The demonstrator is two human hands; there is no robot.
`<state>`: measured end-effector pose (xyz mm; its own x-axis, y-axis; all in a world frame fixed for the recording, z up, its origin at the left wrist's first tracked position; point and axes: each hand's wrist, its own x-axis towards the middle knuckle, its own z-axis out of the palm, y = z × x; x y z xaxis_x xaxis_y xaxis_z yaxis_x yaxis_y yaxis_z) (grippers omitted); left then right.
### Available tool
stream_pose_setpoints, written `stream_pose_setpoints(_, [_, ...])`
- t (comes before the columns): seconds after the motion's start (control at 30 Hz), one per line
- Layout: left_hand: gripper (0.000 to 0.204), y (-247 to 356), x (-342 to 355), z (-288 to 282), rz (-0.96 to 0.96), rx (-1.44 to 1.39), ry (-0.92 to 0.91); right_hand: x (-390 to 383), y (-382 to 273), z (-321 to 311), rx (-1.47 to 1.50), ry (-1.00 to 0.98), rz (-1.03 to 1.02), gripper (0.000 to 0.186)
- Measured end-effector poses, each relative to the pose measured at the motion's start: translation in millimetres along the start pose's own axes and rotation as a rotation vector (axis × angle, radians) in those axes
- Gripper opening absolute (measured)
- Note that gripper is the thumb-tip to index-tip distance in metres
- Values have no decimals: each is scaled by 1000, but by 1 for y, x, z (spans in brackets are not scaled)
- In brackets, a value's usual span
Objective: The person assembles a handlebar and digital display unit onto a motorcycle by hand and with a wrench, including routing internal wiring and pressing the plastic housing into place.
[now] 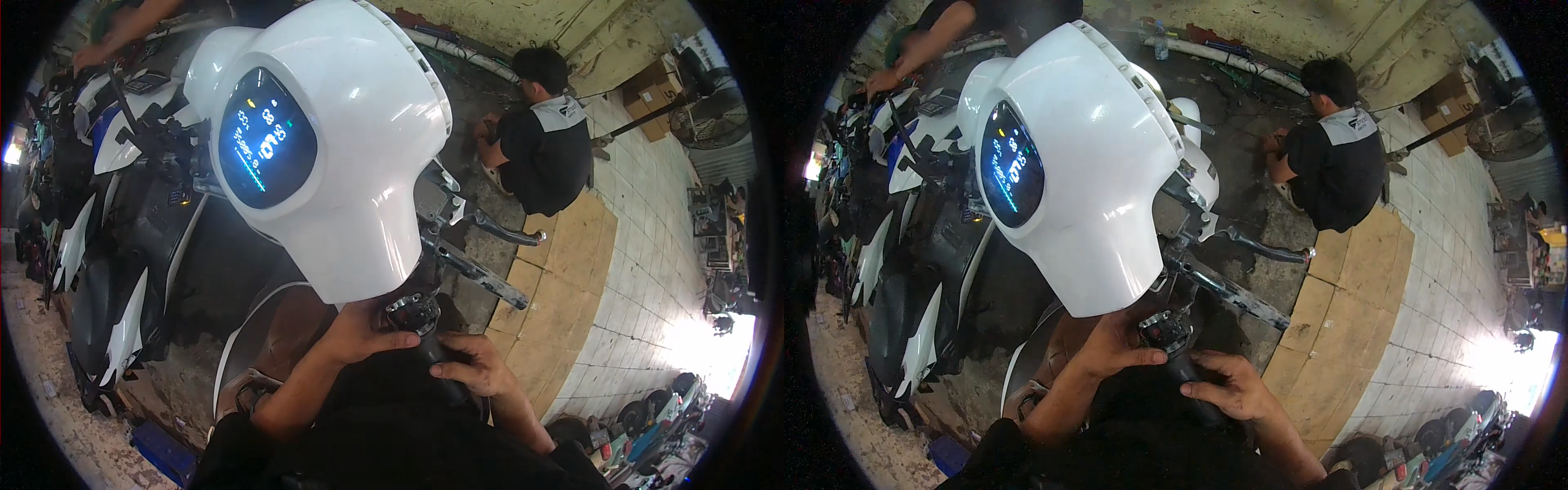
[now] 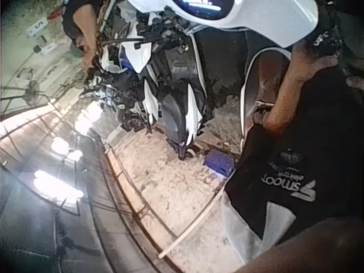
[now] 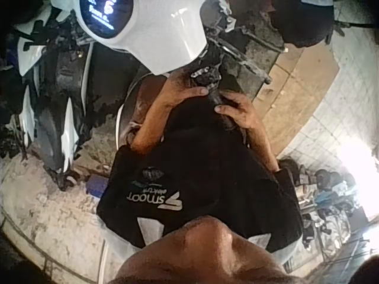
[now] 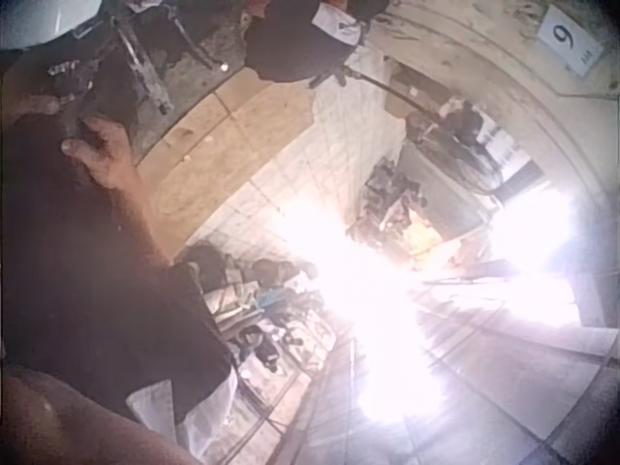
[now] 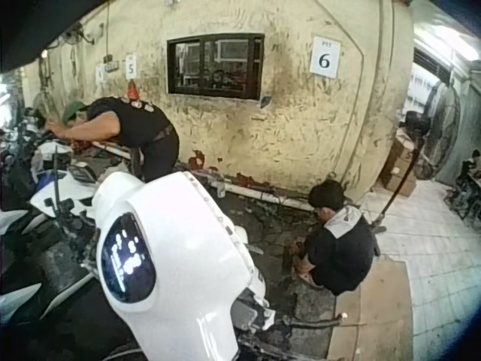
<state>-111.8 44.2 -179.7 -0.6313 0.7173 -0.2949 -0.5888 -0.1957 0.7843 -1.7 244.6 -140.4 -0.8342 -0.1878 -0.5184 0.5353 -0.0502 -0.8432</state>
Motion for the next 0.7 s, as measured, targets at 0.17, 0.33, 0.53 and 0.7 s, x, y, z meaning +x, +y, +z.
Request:
stream_pose_setpoints(0.17, [75,2,-4,1,60,99,44,-1,8,-6,115,-40,82,37])
stream_pose_setpoints(0.33, [72,2,-12,3,80,308,16,-4,22,-3,327,-72,78,38])
stream_pose_setpoints(0.53, [72,1,-18,11,114,455,60,-11,35,-1,408,-63,64,41])
stream_pose_setpoints(0.7, [69,1,-17,12,177,500,77,-14,34,-1,387,-50,133,50])
